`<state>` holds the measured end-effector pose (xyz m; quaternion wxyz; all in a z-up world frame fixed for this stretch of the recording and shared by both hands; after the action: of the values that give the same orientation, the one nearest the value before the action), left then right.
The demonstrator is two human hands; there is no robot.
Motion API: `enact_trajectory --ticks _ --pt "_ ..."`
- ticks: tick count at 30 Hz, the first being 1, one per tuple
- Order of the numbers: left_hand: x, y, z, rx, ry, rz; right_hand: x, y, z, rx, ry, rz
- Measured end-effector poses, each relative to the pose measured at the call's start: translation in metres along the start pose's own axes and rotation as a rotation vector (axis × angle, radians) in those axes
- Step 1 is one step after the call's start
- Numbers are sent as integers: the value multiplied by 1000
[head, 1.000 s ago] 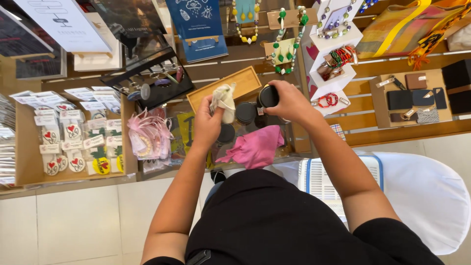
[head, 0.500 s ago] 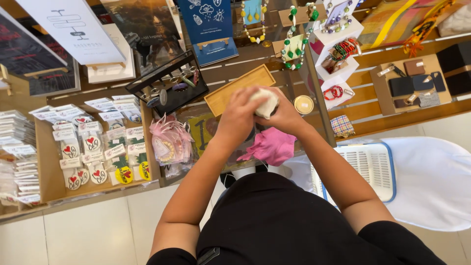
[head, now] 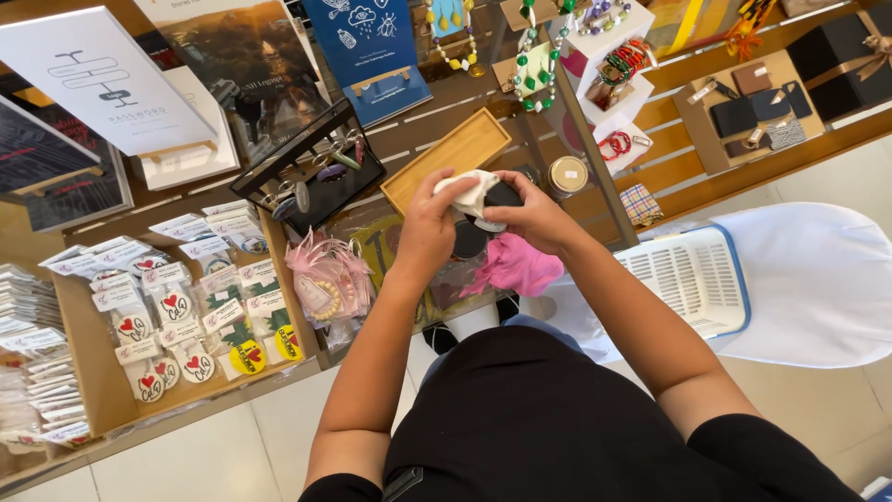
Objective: Wiping down small jars and organizing souvenir items on a display shelf.
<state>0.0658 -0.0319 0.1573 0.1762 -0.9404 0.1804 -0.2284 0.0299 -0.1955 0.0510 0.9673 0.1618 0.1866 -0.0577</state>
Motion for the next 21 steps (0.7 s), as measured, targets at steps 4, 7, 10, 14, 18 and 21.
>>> enact_trajectory --ticks 4,7,10,14,18,21 --pt "-6 -15 -11 -16 -33 -137 0 7 12 132 64 42" --pt "-16 -4 -18 8 9 -150 1 15 22 188 83 110" --pt "-19 4 -18 26 -8 -193 4 11 33 199 106 84" --pt "-19 1 -53 101 38 -346 27 -13 23 291 125 63" --pt "-17 44 -77 334 285 -321 46 -29 9 286 157 67" --pt "-13 56 -65 301 220 -318 35 -24 28 320 72 121"
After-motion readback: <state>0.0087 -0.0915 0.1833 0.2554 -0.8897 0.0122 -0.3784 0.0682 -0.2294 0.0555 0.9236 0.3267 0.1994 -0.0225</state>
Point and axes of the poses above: each hand's wrist, its own x-axis towards the middle knuckle, its own y-axis out of the palm, z = x × y, the point moved 10 cm from there along x, towards the middle knuckle
